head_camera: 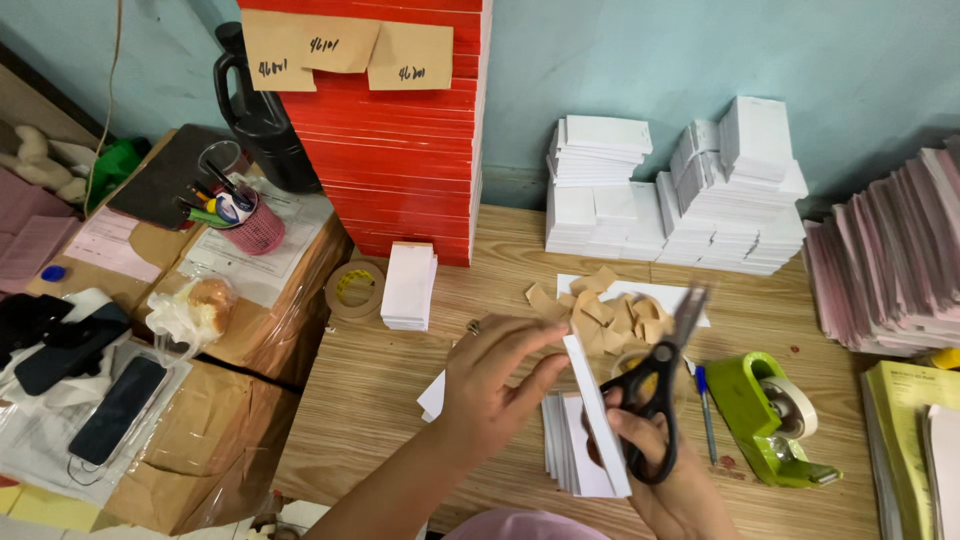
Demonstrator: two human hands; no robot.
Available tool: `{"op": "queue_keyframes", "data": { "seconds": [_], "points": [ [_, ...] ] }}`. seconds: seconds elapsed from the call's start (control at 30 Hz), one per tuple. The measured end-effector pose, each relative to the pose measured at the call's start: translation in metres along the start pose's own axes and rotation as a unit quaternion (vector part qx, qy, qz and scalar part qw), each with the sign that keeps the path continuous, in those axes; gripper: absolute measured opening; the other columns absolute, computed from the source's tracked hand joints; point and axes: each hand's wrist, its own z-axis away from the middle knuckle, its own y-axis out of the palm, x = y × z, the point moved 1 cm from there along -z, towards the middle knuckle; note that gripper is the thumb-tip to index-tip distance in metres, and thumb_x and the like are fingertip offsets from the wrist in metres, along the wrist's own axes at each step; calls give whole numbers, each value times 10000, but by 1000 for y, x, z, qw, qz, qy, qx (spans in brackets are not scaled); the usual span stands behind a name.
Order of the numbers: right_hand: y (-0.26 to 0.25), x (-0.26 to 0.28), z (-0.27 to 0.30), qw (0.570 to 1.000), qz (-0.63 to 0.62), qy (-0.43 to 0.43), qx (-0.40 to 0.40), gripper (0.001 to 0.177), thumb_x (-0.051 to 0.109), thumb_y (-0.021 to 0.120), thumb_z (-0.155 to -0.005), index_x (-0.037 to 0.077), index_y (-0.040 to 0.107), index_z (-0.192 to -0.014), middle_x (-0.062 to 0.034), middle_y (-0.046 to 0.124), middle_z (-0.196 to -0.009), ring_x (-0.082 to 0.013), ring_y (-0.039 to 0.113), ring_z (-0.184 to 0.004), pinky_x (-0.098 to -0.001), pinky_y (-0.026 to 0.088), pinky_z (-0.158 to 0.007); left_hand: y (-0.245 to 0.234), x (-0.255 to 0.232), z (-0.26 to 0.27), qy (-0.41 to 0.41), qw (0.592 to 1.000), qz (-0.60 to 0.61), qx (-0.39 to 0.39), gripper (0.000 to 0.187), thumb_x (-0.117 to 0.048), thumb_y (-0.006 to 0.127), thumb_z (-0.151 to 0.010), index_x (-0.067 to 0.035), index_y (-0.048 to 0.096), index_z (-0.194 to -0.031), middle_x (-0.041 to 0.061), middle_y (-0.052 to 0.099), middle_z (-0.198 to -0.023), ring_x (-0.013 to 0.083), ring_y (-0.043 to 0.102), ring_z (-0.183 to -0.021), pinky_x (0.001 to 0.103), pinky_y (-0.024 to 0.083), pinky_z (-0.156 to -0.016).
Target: The person uses scissors to trim the edges of small white paper cards. They pick up each card, cut along the edges, and place the trimmed cards into a stack on the table.
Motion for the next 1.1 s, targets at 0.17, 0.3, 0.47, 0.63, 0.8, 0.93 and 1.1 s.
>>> {"op": "queue_keyframes", "data": {
  "seconds": [0.17, 0.3, 0.47, 0.63, 0.8, 0.93, 1.1],
  "points": [
    [15, 3, 9, 991, -8, -109, -78, 213, -71, 713, -822, 32, 599, -969, -111, 636, -926, -229, 617, -816, -313, 482, -772, 8, 9, 13, -17, 999, 26, -15, 240, -105, 746, -948, 5, 675, -1148, 152, 768, -1053, 233, 777, -886, 316, 664, -764],
    [12, -2, 15, 966, 105, -191, -141, 238, 51, 760, -805, 54, 598, -980, -102, 611, -842, -196, 538, -723, -301, 395, -690, 12, 11, 15, -75, 996, -2, -49, 117, -35, 712, -951, -14, 727, -1065, 85, 792, -996, 136, 752, -770, 205, 588, -518],
    [15, 0, 16, 974, 26, -198, -107, 258, 18, 757, -797, 61, 574, -974, -93, 602, -889, -208, 561, -753, -308, 422, -701, 11, 21, 12, -81, 996, 3, -41, 59, -44, 639, -986, -17, 684, -1015, 87, 757, -914, 171, 735, -766, 261, 617, -647],
    [14, 4, 15, 979, -13, -178, -103, 245, -5, 750, -806, 67, 572, -959, -99, 604, -843, -229, 573, -704, -320, 428, -636, 5, 19, 1, -186, 977, 101, -24, 141, -126, 549, -1039, -35, 648, -997, 70, 741, -862, 169, 734, -810, 267, 614, -727],
    [12, -2, 13, 920, 194, -275, -202, 208, 118, 788, -821, 97, 635, -961, -44, 657, -981, -147, 597, -878, -278, 456, -809, 36, 32, 30, -479, 799, 361, 35, 515, -191, 739, -867, -16, 597, -1330, 149, 743, -1087, 162, 702, -872, 318, 646, -678],
    [4, -7, 16, 910, 242, -289, -175, 245, 96, 800, -825, 99, 614, -983, -56, 683, -1026, -131, 617, -844, -270, 506, -752, 40, 50, 39, -504, 817, 279, -8, 258, -64, 710, -899, -76, 695, -1156, 94, 796, -919, 106, 638, -695, 249, 512, -631],
    [-8, 26, 13, 901, 304, -296, -93, 270, 257, 789, -814, 53, 737, -984, -74, 774, -947, -193, 742, -913, -329, 559, -876, 38, 76, 53, -480, 776, 408, -33, 217, -187, 677, -968, -101, 644, -1164, -11, 603, -799, 78, 490, -661, 247, 398, -564]
  ]
}}
